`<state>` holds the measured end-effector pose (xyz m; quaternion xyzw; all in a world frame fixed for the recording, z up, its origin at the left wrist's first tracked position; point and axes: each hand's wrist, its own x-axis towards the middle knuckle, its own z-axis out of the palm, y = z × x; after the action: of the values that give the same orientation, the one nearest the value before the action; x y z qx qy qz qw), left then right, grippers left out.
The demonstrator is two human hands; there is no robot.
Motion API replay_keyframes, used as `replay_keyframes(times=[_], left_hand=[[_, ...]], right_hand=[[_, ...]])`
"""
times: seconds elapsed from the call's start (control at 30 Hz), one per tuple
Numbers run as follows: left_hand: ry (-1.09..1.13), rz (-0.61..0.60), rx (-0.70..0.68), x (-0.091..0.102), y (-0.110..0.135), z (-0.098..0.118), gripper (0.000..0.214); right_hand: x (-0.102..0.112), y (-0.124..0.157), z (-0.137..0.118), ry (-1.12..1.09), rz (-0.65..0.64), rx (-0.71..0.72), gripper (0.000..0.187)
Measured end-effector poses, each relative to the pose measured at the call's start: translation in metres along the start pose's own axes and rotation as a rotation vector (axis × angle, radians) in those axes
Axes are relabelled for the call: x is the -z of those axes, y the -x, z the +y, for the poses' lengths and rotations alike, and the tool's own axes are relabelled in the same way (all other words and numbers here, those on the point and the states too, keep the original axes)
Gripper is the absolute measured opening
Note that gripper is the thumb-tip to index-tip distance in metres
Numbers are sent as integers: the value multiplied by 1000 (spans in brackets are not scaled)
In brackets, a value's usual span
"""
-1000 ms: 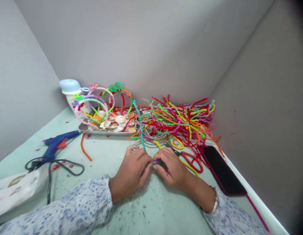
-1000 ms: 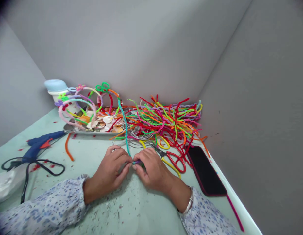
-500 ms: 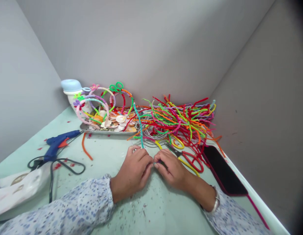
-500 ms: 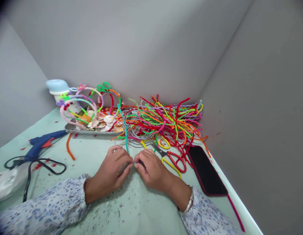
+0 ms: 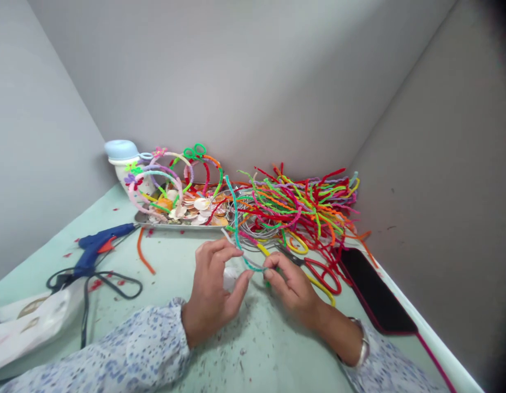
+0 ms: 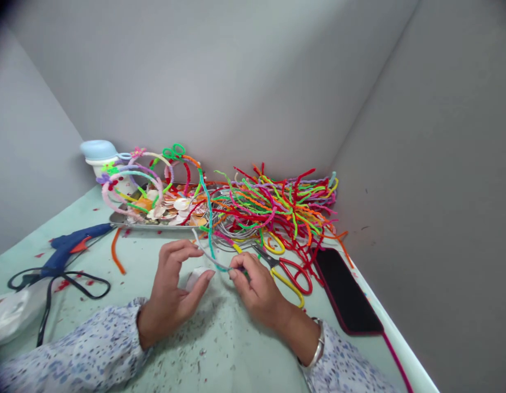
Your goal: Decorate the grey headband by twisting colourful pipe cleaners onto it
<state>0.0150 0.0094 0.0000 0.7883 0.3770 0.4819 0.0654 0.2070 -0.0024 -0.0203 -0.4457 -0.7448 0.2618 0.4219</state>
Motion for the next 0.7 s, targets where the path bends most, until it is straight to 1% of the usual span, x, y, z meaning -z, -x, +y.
replay_keyframes(times=[0.07, 0.1, 0.17, 0.27, 0.37, 0.47, 0.53, 0.7], left_hand=[[68, 18, 33, 1, 2, 1, 28], [104, -6, 49, 0, 2, 2, 24], [174, -88, 86, -2, 2, 1, 18], [256, -216, 151, -8, 2, 0, 15], [297, -283, 225, -12, 2, -3, 12], [296, -336, 257, -13, 3, -5, 10], [292, -356, 250, -13, 3, -6, 11], [304, -356, 241, -12, 2, -5, 12]], right_hand=[[1, 1, 1, -51, 31, -54, 11], [1, 1, 1, -67, 38, -67, 11], [0, 0, 2, -81, 36, -70, 11], [-2, -1, 3, -72, 15, -60, 11], [-4, -1, 4, -39, 2, -41, 10], [-5, -1, 4, 2, -12, -4, 9], [-5, 0, 4, 18, -12, 13, 9], [-3, -1, 1, 26, -3, 46, 9]])
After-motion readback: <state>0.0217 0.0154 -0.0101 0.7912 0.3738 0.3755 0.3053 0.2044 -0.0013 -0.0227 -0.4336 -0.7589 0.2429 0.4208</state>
